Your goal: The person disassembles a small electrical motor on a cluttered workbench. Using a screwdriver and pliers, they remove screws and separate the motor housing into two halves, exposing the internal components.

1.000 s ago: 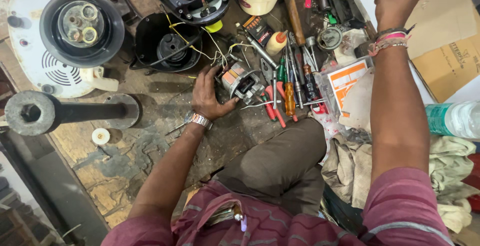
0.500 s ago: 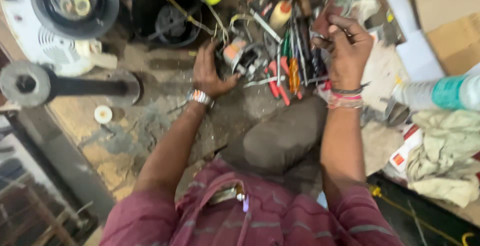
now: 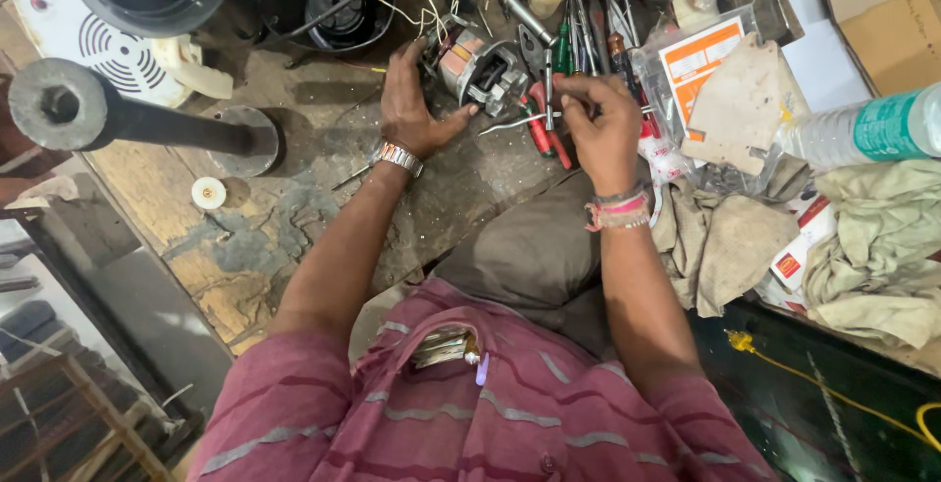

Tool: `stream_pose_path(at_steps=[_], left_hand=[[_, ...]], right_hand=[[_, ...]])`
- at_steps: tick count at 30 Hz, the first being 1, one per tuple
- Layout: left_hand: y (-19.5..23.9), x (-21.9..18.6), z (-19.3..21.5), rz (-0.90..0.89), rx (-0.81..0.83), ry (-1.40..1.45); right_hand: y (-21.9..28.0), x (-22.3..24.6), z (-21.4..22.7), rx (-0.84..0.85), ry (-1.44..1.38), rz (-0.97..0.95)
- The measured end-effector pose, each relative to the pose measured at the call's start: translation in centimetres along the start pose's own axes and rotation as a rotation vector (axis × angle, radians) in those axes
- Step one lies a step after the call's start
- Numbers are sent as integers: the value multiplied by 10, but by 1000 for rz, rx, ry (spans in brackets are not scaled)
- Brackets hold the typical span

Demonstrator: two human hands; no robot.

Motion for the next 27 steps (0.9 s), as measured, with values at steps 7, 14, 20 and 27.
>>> stream_pose_path(at_steps=[7,14,20,27], left_hand=[[3,-1,1,21,-27,-17],[5,0,1,31,-18,-18],[1,-4,3,10,-39,-19],[1,-2,1,10,-3,-19]], right_hand=[[-4,8,-22,-91,-56,-26],[21,33,-54,173,-23,249],[23,26,-56,243,105,177],[16,17,-55,117,79,91]])
Point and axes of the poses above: each hand's wrist, its own y-axis away from the middle knuckle, its own z-axis out of the back of the hand, x = y × z, the point moved 9 cm from there along -y, towards the middle knuckle, and after that the axes turned 15 degrees about -y, right-handed, at the moved point
